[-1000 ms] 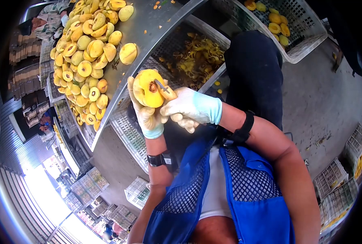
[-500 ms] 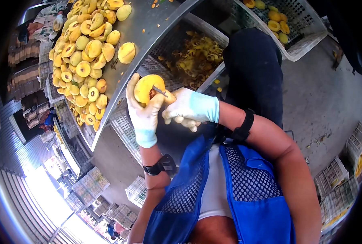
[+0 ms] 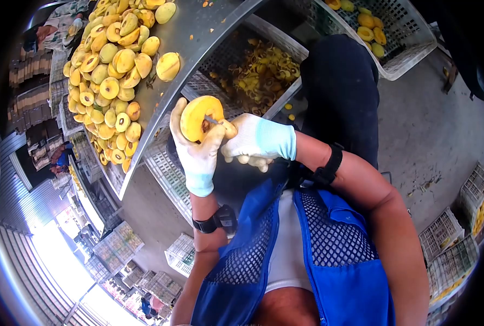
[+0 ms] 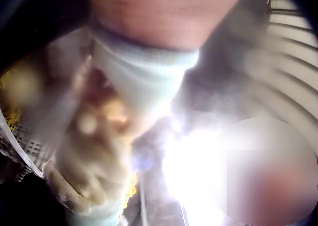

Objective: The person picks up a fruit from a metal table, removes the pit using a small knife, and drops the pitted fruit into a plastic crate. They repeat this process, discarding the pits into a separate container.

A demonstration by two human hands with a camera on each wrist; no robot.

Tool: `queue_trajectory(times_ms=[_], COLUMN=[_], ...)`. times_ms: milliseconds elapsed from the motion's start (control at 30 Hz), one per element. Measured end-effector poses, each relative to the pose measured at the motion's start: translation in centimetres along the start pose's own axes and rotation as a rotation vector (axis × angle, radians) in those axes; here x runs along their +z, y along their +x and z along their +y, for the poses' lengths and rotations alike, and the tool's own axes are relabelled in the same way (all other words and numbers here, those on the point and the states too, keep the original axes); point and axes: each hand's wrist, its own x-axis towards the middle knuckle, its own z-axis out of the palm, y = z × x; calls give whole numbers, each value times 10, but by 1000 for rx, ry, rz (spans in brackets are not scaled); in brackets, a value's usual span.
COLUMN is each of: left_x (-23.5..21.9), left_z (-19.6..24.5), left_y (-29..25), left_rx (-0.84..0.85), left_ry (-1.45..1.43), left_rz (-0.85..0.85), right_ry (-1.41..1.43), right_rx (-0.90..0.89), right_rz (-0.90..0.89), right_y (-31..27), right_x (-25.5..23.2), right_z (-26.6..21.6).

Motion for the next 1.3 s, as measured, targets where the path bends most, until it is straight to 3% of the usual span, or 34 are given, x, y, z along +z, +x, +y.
queue_trajectory(times_ms=[67, 167, 300, 400, 533, 700, 800, 900, 1033, 1133, 1233, 1300], left_x=[1, 3, 9, 17, 22, 19, 20, 20, 18, 17, 24, 19], left_z=[23, 41, 35, 24, 2, 4, 17, 15, 4, -3, -1, -3], left_y=[2, 2, 1, -1, -1, -2, -3, -3, -4, -3, -6, -4], left_rx=[-92, -73, -38, 21, 166, 107, 105, 90, 166, 314, 254, 314], left_ry=[-32, 108, 174, -22, -127, -22, 33, 6, -12, 218, 90, 218], left_rz=[11, 70, 121, 166, 181, 161, 155, 153, 151, 187, 221, 199], right_ry=[98, 156, 177, 256, 74, -126, -89, 161, 34, -124, -158, -147], right_rx=[10, -6, -23, -2, 19, -15, 15, -7, 33, 5, -43, -45], right_rz=[-60, -92, -96, -203, -89, 49, 20, -153, -99, 10, 32, 15], right_y=[3, 2, 1, 2, 0, -2, -4, -5, -4, 0, 1, 2], right_x=[1, 2, 2, -4, -1, 4, 3, -4, 1, 4, 5, 4], right_z=[4, 5, 4, 8, 2, -5, -6, 4, -1, -1, 1, 4])
